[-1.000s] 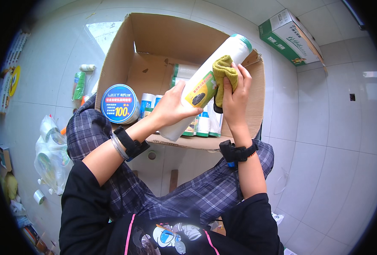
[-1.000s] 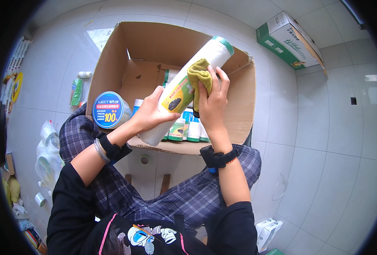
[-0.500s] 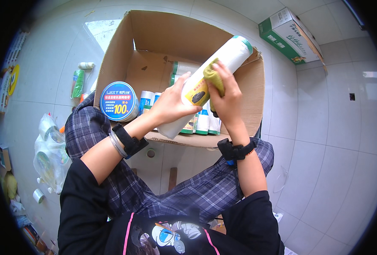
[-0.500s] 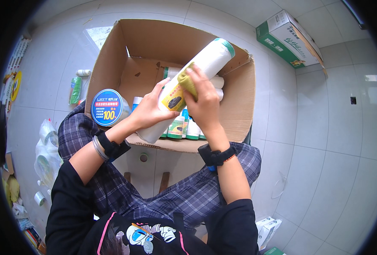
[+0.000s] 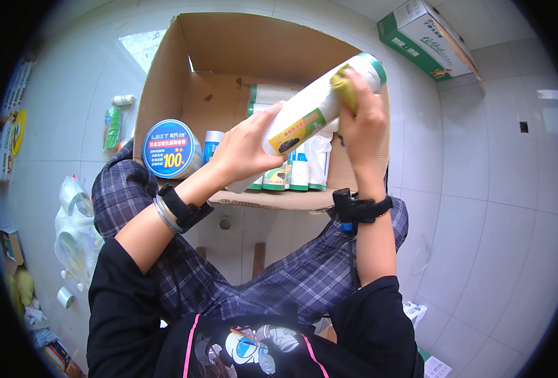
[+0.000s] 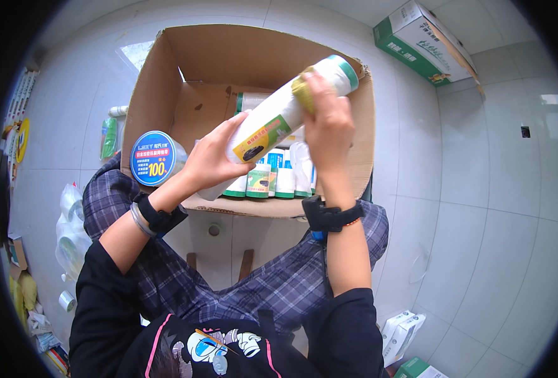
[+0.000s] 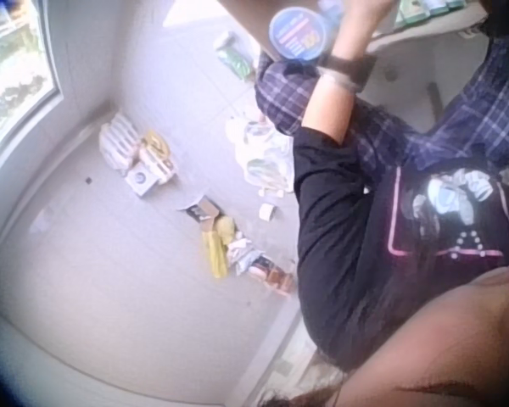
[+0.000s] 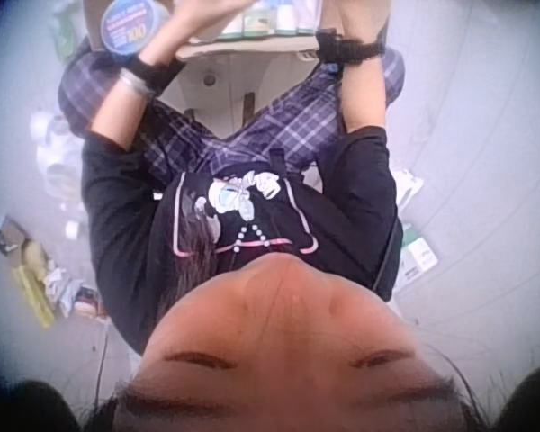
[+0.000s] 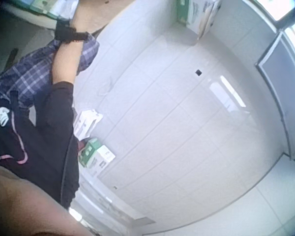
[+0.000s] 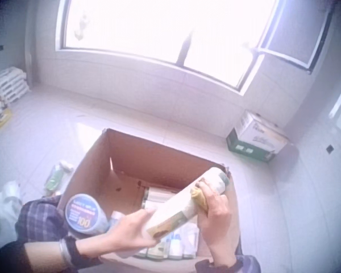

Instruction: The person sits on the floor and wipes several white cylindrical rolls and a plastic-wrapped item with a yellow cloth. They pick up each item, wipe it thoroughly, and place it into a cardboard box.

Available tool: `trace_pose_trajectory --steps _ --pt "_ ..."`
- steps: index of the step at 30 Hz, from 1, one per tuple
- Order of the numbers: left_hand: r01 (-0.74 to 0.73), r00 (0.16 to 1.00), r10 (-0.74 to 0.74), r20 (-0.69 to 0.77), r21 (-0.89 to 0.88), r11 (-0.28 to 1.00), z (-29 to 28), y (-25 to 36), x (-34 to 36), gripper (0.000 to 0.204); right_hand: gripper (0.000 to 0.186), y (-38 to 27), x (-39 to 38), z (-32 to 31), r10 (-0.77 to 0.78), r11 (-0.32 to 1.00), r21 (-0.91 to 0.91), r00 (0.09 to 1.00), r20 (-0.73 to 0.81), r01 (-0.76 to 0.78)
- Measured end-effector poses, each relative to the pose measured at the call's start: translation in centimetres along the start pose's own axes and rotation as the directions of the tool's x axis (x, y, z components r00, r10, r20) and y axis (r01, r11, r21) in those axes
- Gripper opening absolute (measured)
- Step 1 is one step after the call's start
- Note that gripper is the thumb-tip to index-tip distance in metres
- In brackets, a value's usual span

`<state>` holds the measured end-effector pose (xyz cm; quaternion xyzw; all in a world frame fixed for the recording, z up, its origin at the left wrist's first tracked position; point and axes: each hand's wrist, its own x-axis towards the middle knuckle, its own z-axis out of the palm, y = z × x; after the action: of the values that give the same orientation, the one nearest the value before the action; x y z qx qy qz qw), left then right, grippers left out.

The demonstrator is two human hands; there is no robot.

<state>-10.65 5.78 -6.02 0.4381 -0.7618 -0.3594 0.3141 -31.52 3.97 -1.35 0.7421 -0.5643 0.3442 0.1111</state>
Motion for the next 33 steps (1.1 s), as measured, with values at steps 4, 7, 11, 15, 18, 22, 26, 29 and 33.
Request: trace_pose_trajectory --steps 4,7,11,15,18,22,26,29,33 --pt "-0.053 0.998 0.049 0.047 0.081 0.995 0.0 0.2 -0.4 0.078 0.049 2.7 0.5 -0.8 0.109 0.993 -0.029 0.985 -0.132 -0.114" --pt "-0.068 0.997 0.065 0.04 0.086 0.994 0.0 0.2 -0.5 0.079 0.047 2.2 0.1 -0.8 0.11 0.994 -0.01 0.985 -0.134 -0.113" --pt "-0.033 0.999 0.031 0.018 0.104 0.994 -0.4 -0.5 -0.4 0.079 0.05 0.3 -1.0 0.3 0.033 0.992 0.119 0.999 0.031 -0.036" --pt "0.003 1.0 -0.001 -0.022 0.075 0.997 -0.3 -0.7 -0.2 0.08 0.052 -2.0 -1.4 1.0 -0.103 0.99 0.11 0.99 0.099 0.092" --pt "-0.008 1.0 0.01 -0.019 0.08 0.997 -0.2 -0.4 -0.2 0.08 0.054 -1.0 -0.6 0.5 -0.036 0.999 0.027 0.998 0.047 0.034" --pt "-0.054 0.999 0.053 0.014 0.093 0.994 -0.1 0.1 -0.2 0.079 0.052 1.5 0.2 -1.0 0.108 0.991 -0.071 0.988 -0.109 -0.116" --pt "-0.089 0.995 0.084 0.048 0.106 0.99 0.1 -0.3 -0.4 0.077 0.049 3.0 -0.1 -1.0 0.15 0.984 -0.074 0.976 -0.159 -0.163" --pt "-0.09 0.996 0.089 0.015 0.08 0.993 0.3 -0.9 -0.5 0.078 0.05 1.7 -0.7 -0.4 0.137 0.991 0.001 0.989 -0.063 -0.137" --pt "0.03 0.999 -0.03 -0.02 -0.03 0.999 0.5 -1.6 -0.5 0.077 0.053 -1.5 -1.5 1.5 -0.013 0.994 0.107 0.999 0.049 0.007"
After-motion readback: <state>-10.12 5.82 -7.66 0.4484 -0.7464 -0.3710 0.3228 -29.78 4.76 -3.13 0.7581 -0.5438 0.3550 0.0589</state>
